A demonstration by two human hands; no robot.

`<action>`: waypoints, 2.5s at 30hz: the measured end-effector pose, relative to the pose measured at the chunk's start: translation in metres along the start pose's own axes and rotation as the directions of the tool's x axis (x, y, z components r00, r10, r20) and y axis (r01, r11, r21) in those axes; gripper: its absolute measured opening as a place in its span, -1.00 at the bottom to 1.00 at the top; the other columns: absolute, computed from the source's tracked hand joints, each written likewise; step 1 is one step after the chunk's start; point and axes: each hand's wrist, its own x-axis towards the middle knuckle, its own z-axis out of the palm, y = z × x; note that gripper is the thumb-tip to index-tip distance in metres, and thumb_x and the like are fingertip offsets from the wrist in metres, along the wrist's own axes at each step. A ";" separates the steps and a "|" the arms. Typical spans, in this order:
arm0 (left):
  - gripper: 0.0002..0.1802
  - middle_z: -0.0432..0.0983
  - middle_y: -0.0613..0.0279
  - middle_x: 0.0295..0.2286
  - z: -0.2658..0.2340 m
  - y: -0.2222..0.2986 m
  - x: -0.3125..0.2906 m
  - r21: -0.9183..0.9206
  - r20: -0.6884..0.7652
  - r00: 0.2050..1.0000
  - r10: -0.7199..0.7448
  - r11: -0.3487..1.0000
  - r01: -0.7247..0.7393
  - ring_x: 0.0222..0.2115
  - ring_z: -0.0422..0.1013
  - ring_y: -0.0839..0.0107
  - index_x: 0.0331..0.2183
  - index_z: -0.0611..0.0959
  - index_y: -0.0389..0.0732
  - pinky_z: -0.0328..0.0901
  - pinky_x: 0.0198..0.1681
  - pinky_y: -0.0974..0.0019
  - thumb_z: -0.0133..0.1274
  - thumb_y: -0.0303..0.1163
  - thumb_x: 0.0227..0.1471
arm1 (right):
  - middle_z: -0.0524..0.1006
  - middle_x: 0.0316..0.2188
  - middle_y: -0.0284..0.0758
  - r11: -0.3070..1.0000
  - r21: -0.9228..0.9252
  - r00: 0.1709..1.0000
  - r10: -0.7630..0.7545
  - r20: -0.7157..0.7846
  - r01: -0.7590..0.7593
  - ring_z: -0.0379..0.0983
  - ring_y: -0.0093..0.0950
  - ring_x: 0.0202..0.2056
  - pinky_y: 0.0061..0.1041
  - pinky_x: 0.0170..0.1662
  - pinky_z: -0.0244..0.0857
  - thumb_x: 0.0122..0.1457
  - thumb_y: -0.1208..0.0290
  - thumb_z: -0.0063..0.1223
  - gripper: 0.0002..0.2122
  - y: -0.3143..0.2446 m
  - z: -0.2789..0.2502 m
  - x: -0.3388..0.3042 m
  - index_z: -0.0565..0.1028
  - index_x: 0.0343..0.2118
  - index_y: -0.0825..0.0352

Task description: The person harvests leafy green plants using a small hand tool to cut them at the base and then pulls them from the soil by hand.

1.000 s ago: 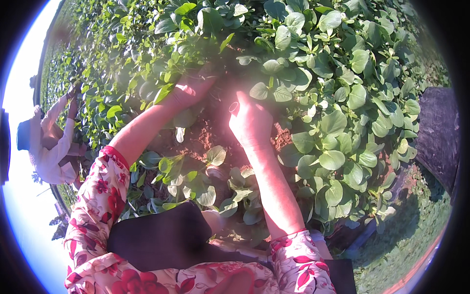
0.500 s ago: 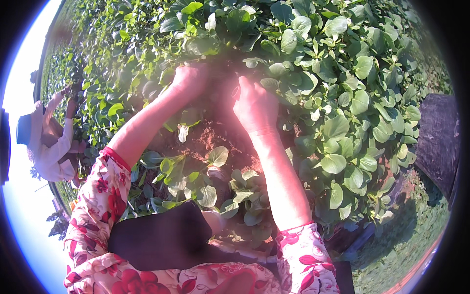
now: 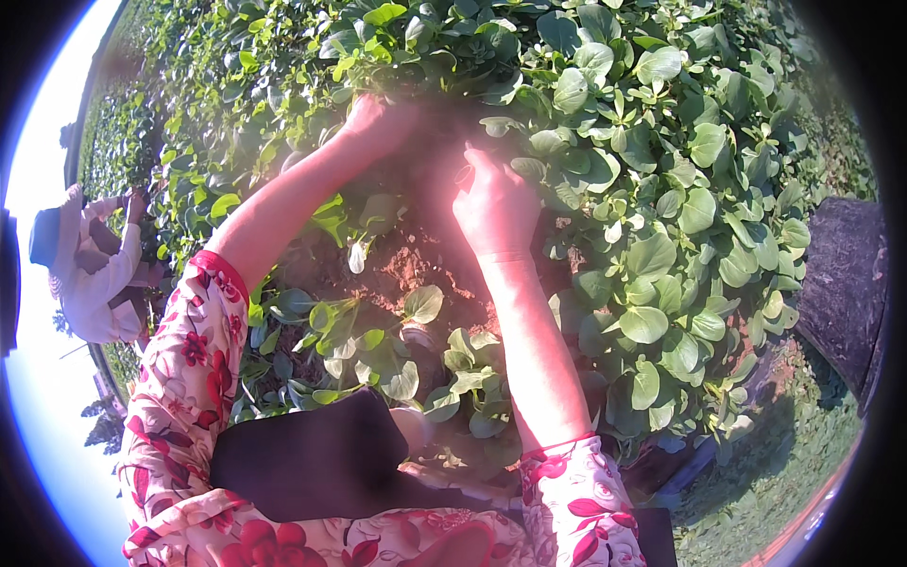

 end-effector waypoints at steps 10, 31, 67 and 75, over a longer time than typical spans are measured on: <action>-0.71 0.57 0.07 -0.40 -0.029 -0.001 -0.012 0.076 0.303 0.948 -0.100 0.994 0.080 -0.33 0.54 0.14 -0.22 0.56 -0.09 0.42 -0.35 0.09 -0.01 -0.46 -0.09 | 0.58 -0.53 -0.18 0.982 -0.019 0.978 0.190 0.081 -0.190 0.54 -0.19 -0.45 -0.27 -0.35 0.42 0.03 0.48 0.05 -0.76 -0.022 0.009 -0.014 0.57 -0.21 0.17; -0.81 0.57 0.04 -0.44 0.004 -0.019 -0.006 -0.016 0.077 0.953 -0.293 0.955 0.295 -0.40 0.55 0.13 -0.33 0.60 -0.17 0.45 -0.36 0.08 -0.02 -0.41 -0.06 | 0.59 -0.37 -0.09 0.974 0.164 0.983 0.137 0.125 -0.157 0.55 -0.14 -0.30 -0.29 -0.19 0.44 0.04 0.44 0.03 -0.75 -0.006 0.050 0.028 0.59 -0.20 0.25; -0.65 0.55 0.15 -0.46 -0.005 -0.021 -0.036 -0.176 -0.015 0.975 -0.221 0.961 0.215 -0.40 0.52 0.14 -0.17 0.52 -0.05 0.39 -0.42 0.09 -0.04 -0.40 -0.10 | 0.59 -0.43 -0.18 0.954 0.112 0.949 0.252 0.190 -0.277 0.55 -0.22 -0.34 -0.31 -0.25 0.42 -0.01 0.45 0.10 -0.74 -0.019 0.002 0.018 0.58 -0.20 0.24; -0.62 0.57 -0.04 -0.33 -0.003 -0.019 0.015 -0.041 0.321 0.928 -0.190 0.976 0.214 -0.27 0.53 0.07 -0.14 0.52 -0.18 0.44 -0.26 0.06 0.00 -0.46 -0.09 | 0.60 -0.43 -0.19 0.953 -0.008 0.934 0.299 0.196 -0.303 0.56 -0.21 -0.34 -0.31 -0.25 0.40 0.03 0.41 0.15 -0.79 -0.049 -0.003 0.013 0.58 -0.22 0.18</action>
